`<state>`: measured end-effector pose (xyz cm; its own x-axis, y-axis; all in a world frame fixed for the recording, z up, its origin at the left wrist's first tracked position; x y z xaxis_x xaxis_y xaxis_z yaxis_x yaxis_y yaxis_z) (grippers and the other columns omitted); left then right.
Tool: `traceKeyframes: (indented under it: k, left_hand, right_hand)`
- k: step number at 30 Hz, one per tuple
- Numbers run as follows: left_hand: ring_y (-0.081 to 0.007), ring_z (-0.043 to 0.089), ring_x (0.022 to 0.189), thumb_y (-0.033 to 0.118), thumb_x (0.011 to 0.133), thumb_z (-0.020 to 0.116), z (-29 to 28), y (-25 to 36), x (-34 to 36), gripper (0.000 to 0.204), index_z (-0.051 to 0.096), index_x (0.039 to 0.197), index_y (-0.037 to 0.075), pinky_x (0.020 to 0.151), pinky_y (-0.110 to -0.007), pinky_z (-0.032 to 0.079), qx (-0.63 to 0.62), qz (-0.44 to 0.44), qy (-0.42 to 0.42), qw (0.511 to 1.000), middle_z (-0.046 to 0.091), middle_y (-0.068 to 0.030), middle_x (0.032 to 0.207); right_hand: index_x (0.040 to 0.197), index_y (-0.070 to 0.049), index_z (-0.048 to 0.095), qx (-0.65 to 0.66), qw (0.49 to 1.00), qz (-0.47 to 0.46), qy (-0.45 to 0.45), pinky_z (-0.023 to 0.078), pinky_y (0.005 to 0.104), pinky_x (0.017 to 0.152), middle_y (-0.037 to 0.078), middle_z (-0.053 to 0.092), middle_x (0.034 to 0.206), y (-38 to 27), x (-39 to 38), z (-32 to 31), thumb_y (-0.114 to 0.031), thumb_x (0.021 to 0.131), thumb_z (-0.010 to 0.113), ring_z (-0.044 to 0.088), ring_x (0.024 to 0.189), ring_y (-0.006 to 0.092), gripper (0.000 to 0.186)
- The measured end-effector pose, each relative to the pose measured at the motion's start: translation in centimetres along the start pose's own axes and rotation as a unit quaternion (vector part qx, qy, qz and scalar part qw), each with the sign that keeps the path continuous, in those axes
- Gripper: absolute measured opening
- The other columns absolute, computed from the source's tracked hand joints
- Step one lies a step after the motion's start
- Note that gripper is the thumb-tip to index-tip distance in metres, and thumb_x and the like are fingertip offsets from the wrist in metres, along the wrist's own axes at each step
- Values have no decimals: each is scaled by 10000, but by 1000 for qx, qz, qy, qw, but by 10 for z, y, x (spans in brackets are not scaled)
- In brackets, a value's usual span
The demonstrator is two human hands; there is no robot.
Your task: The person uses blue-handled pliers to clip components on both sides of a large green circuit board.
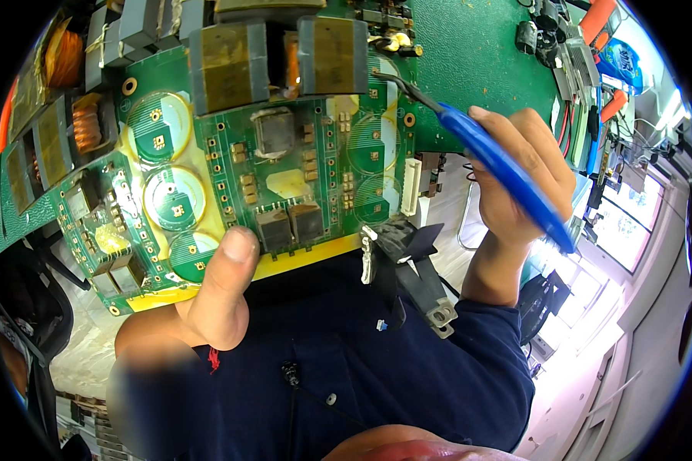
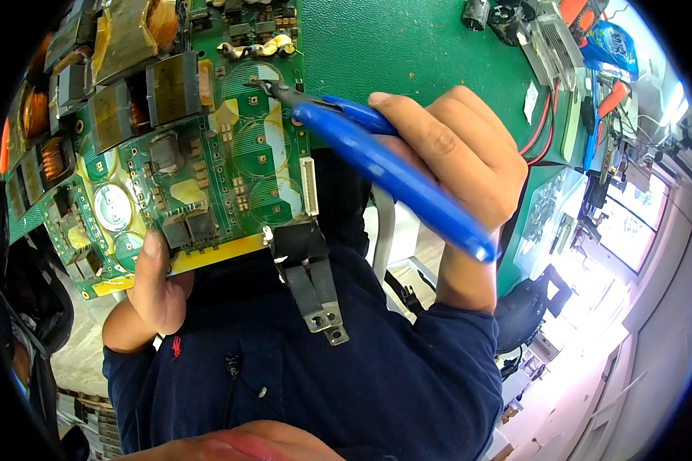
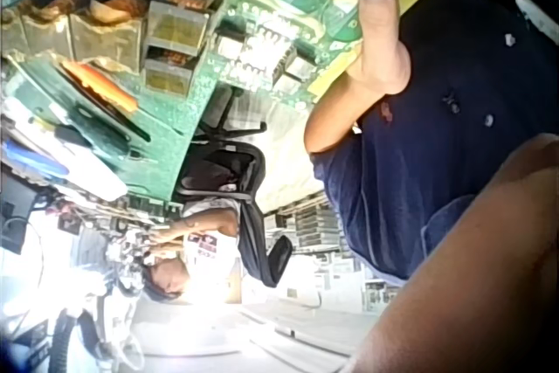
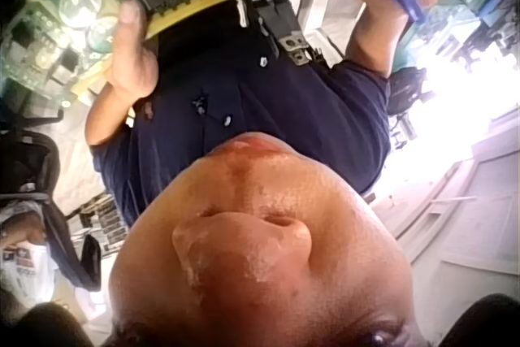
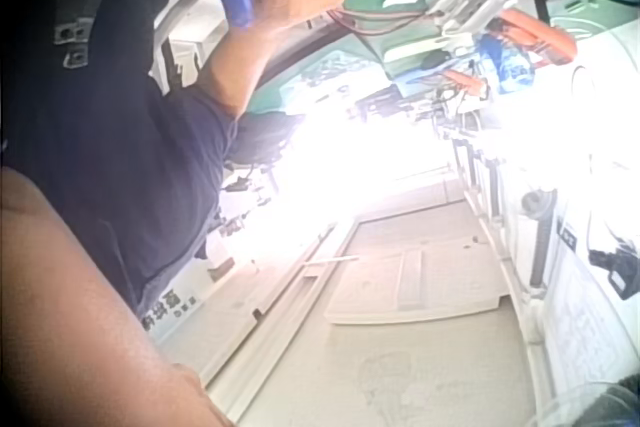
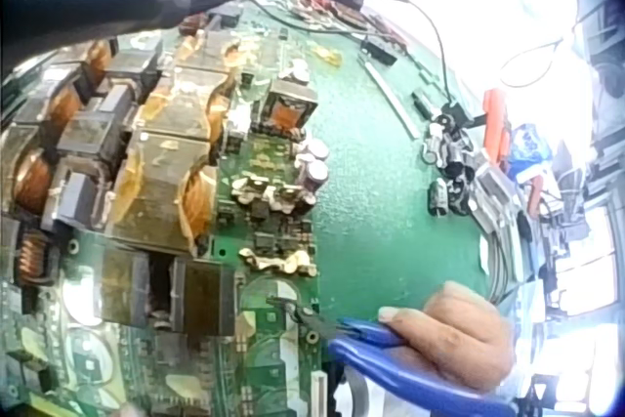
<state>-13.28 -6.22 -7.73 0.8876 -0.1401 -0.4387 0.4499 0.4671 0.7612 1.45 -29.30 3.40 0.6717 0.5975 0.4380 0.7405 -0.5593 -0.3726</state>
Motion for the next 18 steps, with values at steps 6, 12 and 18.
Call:
traceKeyframes:
  k: [6,12,18]
  left_hand:
    - [-217,491,1102,356,947,299,1,3,2,489,412,1244,-15,953,-338,356,17,30,-1,999,505,-116,1202]
    - [-200,487,1090,350,954,261,1,7,1,492,420,1239,-19,941,-312,354,86,0,5,996,508,-107,1193]
    - [-192,477,1089,341,957,265,2,9,1,484,425,1232,-24,936,-300,351,43,4,-2,999,498,-103,1201]
  right_hand:
    - [907,13,666,-5,1000,-13,11,337,248,462,58,513,615,0,2,-1,-40,558,741,448,524,144,361]
    - [928,-10,668,2,999,27,-24,352,237,487,70,524,682,3,9,-4,16,603,707,469,556,136,329]
    - [958,-4,653,5,996,40,-79,374,232,502,79,540,701,3,19,-7,27,715,629,492,569,139,247]
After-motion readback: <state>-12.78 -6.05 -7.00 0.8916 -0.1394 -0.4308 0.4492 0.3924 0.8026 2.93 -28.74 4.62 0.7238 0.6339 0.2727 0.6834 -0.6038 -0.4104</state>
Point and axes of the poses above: each hand's wrist, its own x-axis towards the middle knuckle, its own z-axis out of the palm, y = z × x, the point moved 3 cm from there along x, towards the middle knuckle
